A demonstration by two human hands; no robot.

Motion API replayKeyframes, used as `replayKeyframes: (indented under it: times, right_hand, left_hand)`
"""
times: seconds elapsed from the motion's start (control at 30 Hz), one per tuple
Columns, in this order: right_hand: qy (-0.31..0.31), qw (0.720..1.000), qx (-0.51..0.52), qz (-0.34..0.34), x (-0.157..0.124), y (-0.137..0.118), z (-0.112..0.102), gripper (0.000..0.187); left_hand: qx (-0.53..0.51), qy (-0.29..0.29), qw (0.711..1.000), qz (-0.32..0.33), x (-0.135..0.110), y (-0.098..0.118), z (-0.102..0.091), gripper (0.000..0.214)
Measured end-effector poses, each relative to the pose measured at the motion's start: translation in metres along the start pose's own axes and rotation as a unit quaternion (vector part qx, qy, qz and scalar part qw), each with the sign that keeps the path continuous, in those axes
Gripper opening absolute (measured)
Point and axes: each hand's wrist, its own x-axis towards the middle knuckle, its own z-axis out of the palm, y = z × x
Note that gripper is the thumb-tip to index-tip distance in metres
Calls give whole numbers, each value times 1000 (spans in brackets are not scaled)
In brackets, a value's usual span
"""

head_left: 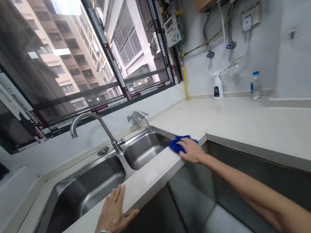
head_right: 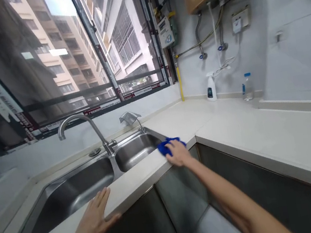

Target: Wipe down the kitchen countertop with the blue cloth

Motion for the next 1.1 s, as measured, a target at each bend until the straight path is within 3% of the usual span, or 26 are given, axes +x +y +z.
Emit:
replayKeyframes:
  times: [0.07, 0.13, 0.2, 0.27, 0.33, 0.43, 0.53, 0.6, 0.7, 0.73, 0.77, 0.87, 0.93, 1.0, 1.1]
  right_hand:
    - [12, 997, -53, 62, 1, 43, -5, 60]
    - [34, 989, -95, 108, 2, 69, -6, 62]
    - [45, 979, -129, 152, 6, 73, -3, 63]
    - [34, 971, -155, 177, 11, 53, 2, 62]
    - [3, 973, -162, 162, 17, 15, 7, 56]
    - [-49, 987, -132, 81, 23, -64, 17, 51]
    - [-74, 994, -78, 1, 22, -153, 37, 52]
    - [-100, 992, -21, -69, 16, -214, 54, 49]
    - [-126, 980, 44, -151, 0, -299, 80, 48]
    - [-129, 973, 56, -182, -6, -325, 88, 48]
    - [-146, 964, 58, -216, -12, -347, 95, 49]
    - [-144, 925, 73, -343, -26, -393, 108, 51]
    - [-128, 901, 85, -407, -29, -402, 112, 53]
    - [-123, 883, 84, -445, -27, -394, 113, 50]
    - [-118, 870, 73, -473, -15, -360, 110, 42]
  left_hand:
    - [-19, 30, 999, 0, -2, 3, 2, 98]
    - [-36, 61, 998, -1, -2, 6, 6, 91]
    - [-46, 78, 996, 8, -3, 9, 10, 88]
    - [-56, 95, 994, 14, -3, 11, 14, 85]
    - [-73, 119, 990, 9, -4, 12, 16, 78]
    - [-114, 157, 981, -19, -4, 14, 15, 70]
    - [-198, 265, 943, -33, -14, 20, 9, 67]
    - [-284, 388, 874, -67, -29, 28, 4, 66]
    - [-365, 544, 733, -183, -61, 48, 4, 64]
    - [-366, 572, 702, -213, -72, 55, 6, 62]
    - [-360, 589, 689, -222, -82, 61, 7, 60]
    - [-314, 620, 692, -195, -105, 74, 10, 55]
    - [-287, 631, 698, -182, -111, 74, 6, 54]
    - [-265, 612, 723, -177, -106, 68, 0, 52]
    - [-227, 534, 797, -165, -83, 50, -11, 49]
